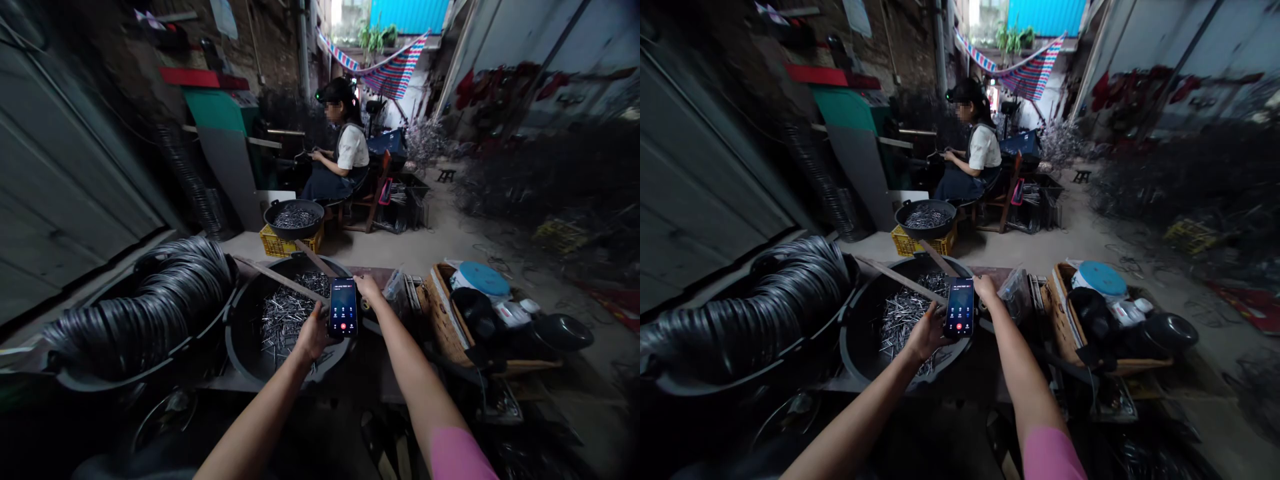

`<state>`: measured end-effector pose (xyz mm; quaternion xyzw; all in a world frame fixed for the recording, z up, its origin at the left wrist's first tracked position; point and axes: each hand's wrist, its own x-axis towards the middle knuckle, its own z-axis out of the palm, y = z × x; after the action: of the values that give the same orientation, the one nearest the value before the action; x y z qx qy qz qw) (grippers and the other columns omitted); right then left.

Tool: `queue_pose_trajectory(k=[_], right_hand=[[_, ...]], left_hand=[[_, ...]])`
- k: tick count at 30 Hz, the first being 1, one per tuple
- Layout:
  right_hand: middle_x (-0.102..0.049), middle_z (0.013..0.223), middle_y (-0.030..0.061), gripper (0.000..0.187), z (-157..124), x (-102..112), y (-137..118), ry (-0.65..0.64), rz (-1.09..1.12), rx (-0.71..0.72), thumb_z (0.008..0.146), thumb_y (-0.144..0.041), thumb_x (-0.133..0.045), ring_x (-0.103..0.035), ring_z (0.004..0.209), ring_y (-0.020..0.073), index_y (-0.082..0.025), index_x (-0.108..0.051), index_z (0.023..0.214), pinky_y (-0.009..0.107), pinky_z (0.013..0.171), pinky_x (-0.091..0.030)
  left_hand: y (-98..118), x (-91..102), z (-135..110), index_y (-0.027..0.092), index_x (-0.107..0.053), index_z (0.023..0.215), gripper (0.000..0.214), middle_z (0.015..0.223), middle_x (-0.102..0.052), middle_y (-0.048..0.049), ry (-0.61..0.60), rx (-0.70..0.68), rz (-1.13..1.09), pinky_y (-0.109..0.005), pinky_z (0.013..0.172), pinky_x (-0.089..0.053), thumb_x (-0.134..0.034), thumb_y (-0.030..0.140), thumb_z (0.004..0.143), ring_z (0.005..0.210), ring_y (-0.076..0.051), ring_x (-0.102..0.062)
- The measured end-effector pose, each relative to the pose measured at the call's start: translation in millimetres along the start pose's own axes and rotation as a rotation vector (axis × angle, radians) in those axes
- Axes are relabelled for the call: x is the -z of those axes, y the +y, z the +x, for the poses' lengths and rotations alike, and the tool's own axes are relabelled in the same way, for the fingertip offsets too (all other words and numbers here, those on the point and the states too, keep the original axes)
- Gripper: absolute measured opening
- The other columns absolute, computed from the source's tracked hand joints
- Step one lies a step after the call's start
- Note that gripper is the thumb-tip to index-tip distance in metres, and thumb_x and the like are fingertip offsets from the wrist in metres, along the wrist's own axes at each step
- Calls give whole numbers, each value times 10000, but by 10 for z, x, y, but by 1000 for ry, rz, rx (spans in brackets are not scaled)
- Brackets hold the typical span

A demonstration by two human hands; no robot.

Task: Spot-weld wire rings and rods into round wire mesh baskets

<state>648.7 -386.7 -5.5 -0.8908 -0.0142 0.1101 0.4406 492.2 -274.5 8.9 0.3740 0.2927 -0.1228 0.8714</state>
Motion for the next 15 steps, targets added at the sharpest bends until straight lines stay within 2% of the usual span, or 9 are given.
queue_pose_trajectory(k=[3, 6, 9, 15], right_hand=[[-672, 812, 143, 227, 12, 16, -38, 13, -155, 16, 875, -282, -516, -636, 835, 240, -117, -671, 880, 252, 652, -443], [-674, 980, 148, 236, -11, 35, -89, 14, -268, 57, 895, -275, -493, -616, 963, 240, -142, -671, 972, 258, 757, -438], [-668, 1025, 142, 258, -41, 37, -136, 4, -355, 94, 912, -303, -476, -613, 984, 234, -158, -672, 999, 262, 788, -435], [-667, 995, 186, 310, -54, -8, -235, 0, -479, 123, 905, -365, -498, -624, 949, 257, -130, -690, 969, 289, 780, -443]], left_hand=[[9, -25, -14, 212, -522, 1136, 441, 1188, -575, -96, 32, -9, -9, -498, 875, -422, -356, 534, 884, 1022, -255, -571], [4, -49, -25, 219, -515, 1149, 431, 1193, -572, -95, 32, -35, -4, -499, 878, -420, -349, 521, 892, 1029, -254, -570], [-12, -62, -14, 227, -509, 1165, 441, 1192, -576, -94, 31, -39, -17, -504, 885, -418, -354, 531, 885, 1053, -264, -562], [-16, -100, 18, 203, -549, 1084, 434, 1127, -615, -106, 28, -42, -31, -488, 888, -421, -348, 532, 884, 1058, -272, -566]])
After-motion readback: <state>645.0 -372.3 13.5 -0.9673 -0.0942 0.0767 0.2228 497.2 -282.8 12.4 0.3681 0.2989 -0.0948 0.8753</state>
